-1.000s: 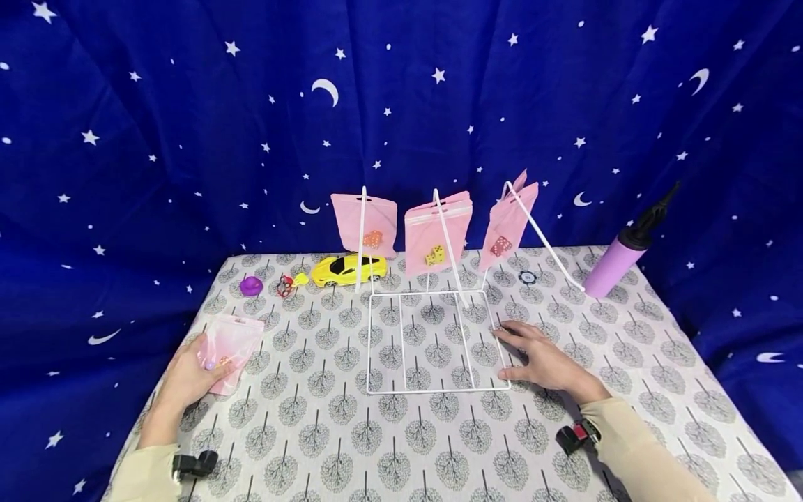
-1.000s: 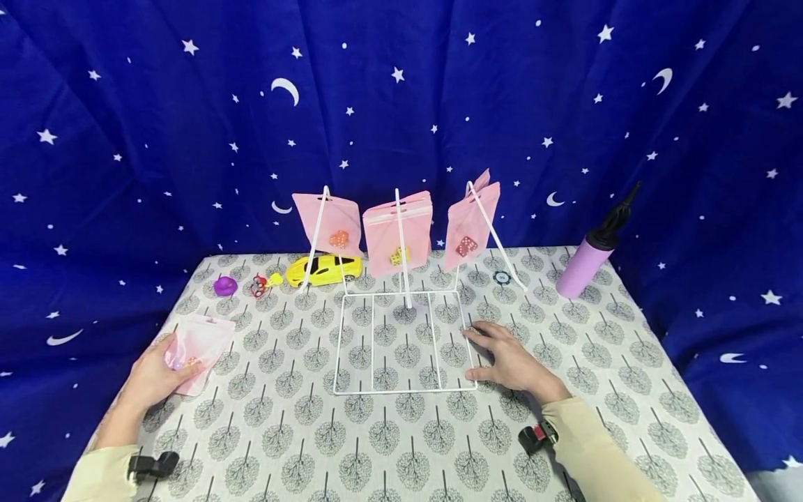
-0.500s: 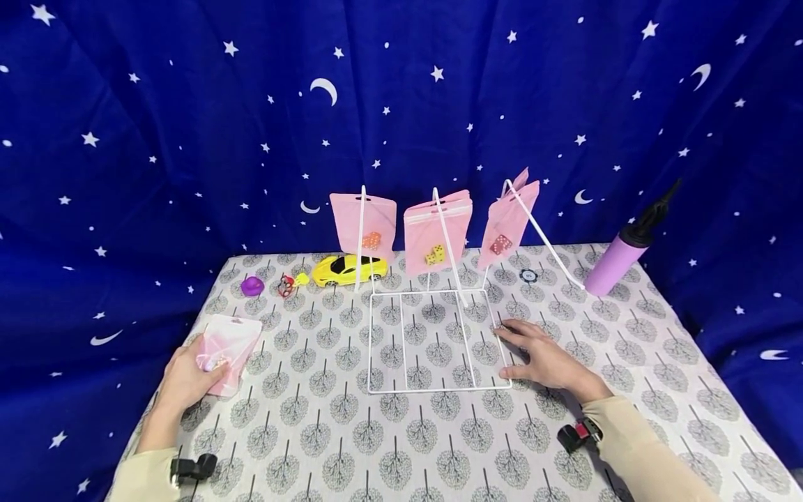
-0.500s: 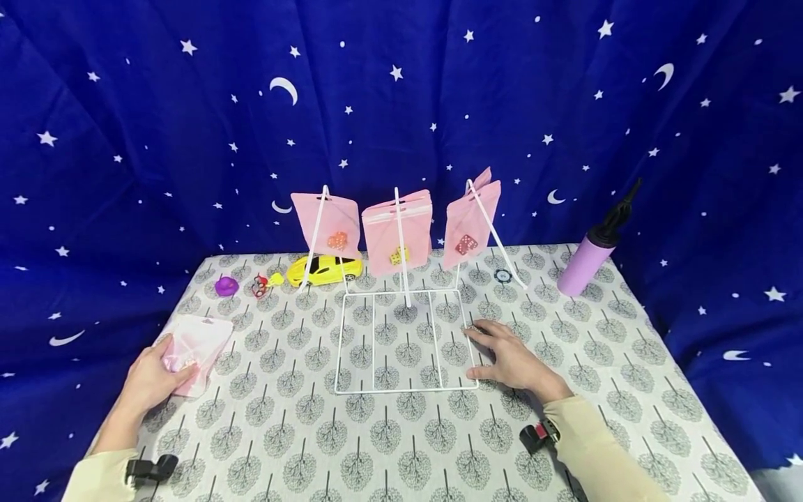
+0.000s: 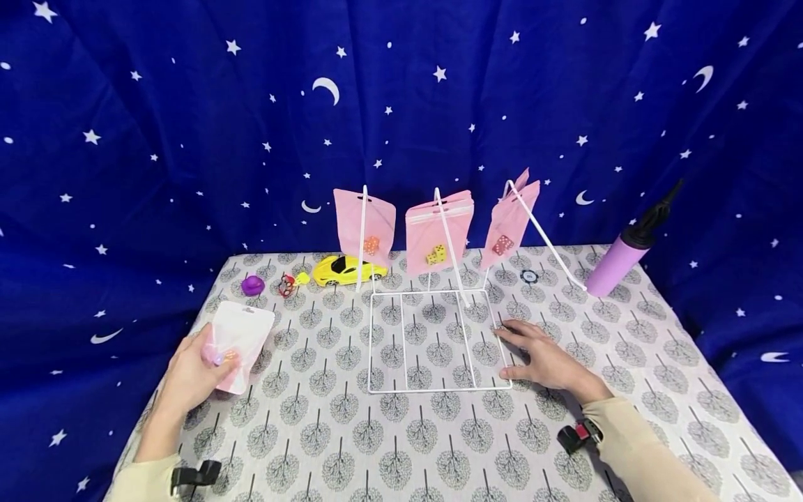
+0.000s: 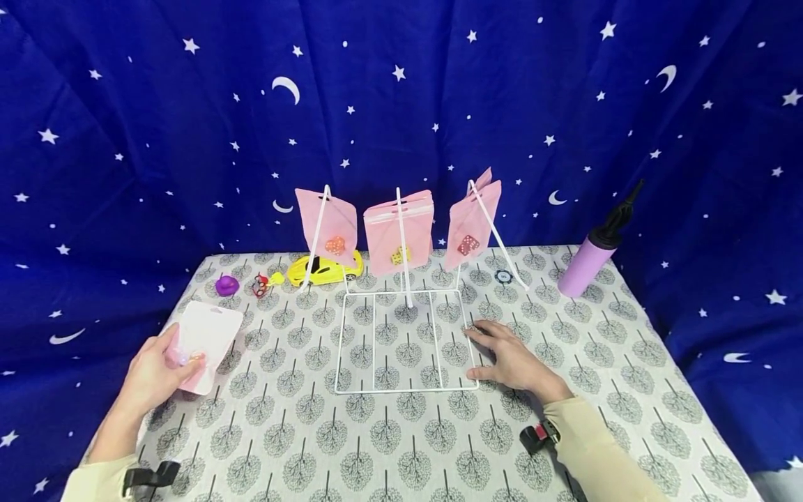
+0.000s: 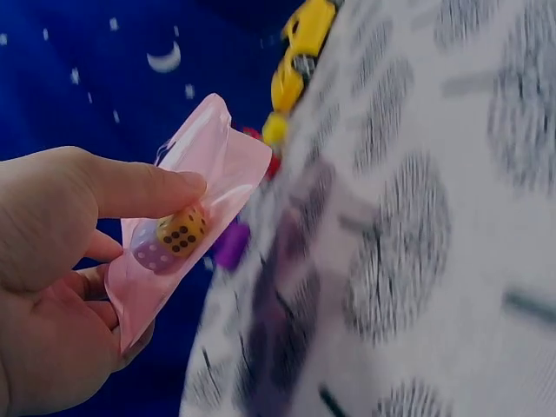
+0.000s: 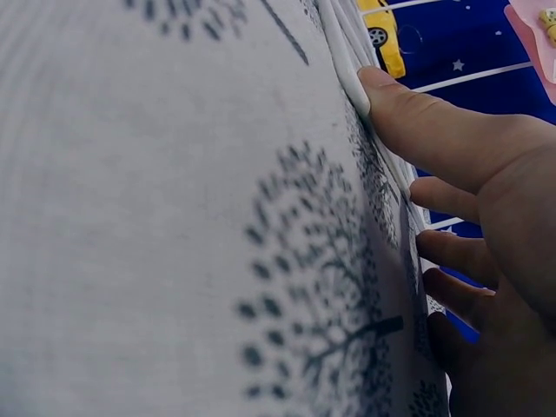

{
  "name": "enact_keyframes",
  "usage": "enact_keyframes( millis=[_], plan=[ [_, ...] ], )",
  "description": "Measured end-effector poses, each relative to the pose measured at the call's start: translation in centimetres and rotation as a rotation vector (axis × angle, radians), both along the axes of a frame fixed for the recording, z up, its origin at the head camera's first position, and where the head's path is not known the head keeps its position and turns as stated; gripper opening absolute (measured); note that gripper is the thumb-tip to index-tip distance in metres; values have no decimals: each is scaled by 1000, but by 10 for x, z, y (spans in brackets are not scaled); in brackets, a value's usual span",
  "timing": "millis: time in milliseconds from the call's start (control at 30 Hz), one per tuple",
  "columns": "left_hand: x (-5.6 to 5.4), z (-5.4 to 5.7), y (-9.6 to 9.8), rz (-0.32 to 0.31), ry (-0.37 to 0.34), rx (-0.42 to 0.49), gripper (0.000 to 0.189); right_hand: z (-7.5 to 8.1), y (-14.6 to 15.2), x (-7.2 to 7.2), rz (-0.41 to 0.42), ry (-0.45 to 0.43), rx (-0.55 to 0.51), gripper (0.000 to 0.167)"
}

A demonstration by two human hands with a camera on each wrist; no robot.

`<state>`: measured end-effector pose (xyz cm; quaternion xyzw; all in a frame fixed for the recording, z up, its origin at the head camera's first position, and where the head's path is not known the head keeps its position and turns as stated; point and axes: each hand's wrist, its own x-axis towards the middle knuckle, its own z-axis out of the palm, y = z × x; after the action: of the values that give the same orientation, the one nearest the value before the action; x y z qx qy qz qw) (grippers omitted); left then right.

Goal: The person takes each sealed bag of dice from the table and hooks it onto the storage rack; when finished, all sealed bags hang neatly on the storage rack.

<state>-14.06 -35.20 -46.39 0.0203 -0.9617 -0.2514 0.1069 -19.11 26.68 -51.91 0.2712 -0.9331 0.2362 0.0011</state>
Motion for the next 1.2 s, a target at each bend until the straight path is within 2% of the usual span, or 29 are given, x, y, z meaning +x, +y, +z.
enact_keyframes(
  millis=[200, 400, 467, 700, 900, 1100, 1200],
  plan=[
    [9, 20, 34, -72, 55, 23, 92, -1, -1, 0, 10, 34, -11, 83],
    [22, 35, 68, -144, 47, 72, 91, -1, -1, 0, 9, 33, -8, 83],
    [26, 39, 80, -171, 64, 85, 89, -1, -1, 1, 5, 25, -4, 84],
    [45, 49, 117, -289, 191, 154, 91, -1, 0, 0, 6, 30, -5, 84],
    [60, 59, 145, -330, 270, 163, 96, -1, 0, 0, 11, 33, -10, 83],
    [75, 71, 166, -439, 437, 209, 100, -2, 0, 0, -2, -2, -21, 83],
    [80, 79, 174, -454, 498, 221, 100, -3, 0, 0, -7, -17, -19, 84]
  ],
)
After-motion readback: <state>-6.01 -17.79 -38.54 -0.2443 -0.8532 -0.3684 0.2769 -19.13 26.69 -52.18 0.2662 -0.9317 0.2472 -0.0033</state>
